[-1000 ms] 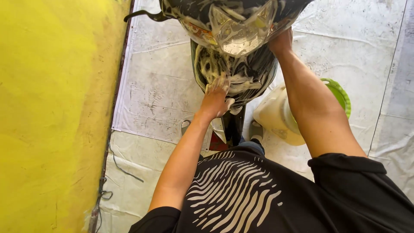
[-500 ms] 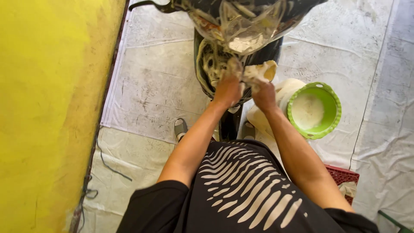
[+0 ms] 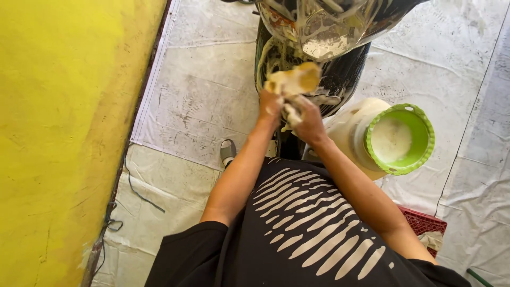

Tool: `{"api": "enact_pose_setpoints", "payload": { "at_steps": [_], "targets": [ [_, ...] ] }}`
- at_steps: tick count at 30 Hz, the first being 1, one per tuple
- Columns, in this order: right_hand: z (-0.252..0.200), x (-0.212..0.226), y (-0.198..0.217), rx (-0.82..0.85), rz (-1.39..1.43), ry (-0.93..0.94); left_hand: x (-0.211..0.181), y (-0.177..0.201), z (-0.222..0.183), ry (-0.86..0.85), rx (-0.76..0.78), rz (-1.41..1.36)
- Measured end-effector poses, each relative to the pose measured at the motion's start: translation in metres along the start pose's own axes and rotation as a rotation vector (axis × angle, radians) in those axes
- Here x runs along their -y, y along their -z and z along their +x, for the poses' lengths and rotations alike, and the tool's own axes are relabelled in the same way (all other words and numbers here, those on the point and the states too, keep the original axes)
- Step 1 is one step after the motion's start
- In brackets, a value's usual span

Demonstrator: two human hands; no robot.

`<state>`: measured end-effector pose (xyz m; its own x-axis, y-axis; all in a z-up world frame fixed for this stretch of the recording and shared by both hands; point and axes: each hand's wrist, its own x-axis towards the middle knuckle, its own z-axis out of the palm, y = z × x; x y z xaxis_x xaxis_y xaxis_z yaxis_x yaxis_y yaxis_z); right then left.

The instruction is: The person washes the front section of a motorcycle, focusing on the headlight and handlebars. They use a sponge to apply soapy water from a green bucket, scrubbing the surfaces thoroughly. The person repeatedly dips the sponge into the bucket to reload soap and continues scrubbing different parts of the front fairing.

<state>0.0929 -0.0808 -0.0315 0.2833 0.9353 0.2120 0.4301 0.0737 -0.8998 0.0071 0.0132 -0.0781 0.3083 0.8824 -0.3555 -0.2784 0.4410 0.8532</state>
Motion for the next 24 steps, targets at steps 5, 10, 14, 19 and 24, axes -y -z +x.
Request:
{"api": "enact_pose_setpoints", "payload": {
  "at_steps": [5,10,14,19,24],
  "targets": [
    [0.022,0.006,-0.003,0.438,-0.510,-0.103,-0.019,0.059,0.031,-0.047,-0.458,-0.112],
    [0.056,0.039,0.004,0.632,-0.715,-0.225,-0.038,0.056,0.029,-0.066,-0.538,-0.272],
    [0.075,0.028,0.008,0.476,-0.823,-0.288,-0.057,0.039,0.031,0.045,-0.234,-0.191],
    [0.083,0.091,0.033,0.450,-0.831,-0.303,-0.023,0.031,0.067,-0.017,-0.186,0.201],
    [0.080,0.093,0.036,0.452,-0.806,-0.357,-0.009,0.019,0.089,-0.249,-0.564,0.504]
  ]
}}
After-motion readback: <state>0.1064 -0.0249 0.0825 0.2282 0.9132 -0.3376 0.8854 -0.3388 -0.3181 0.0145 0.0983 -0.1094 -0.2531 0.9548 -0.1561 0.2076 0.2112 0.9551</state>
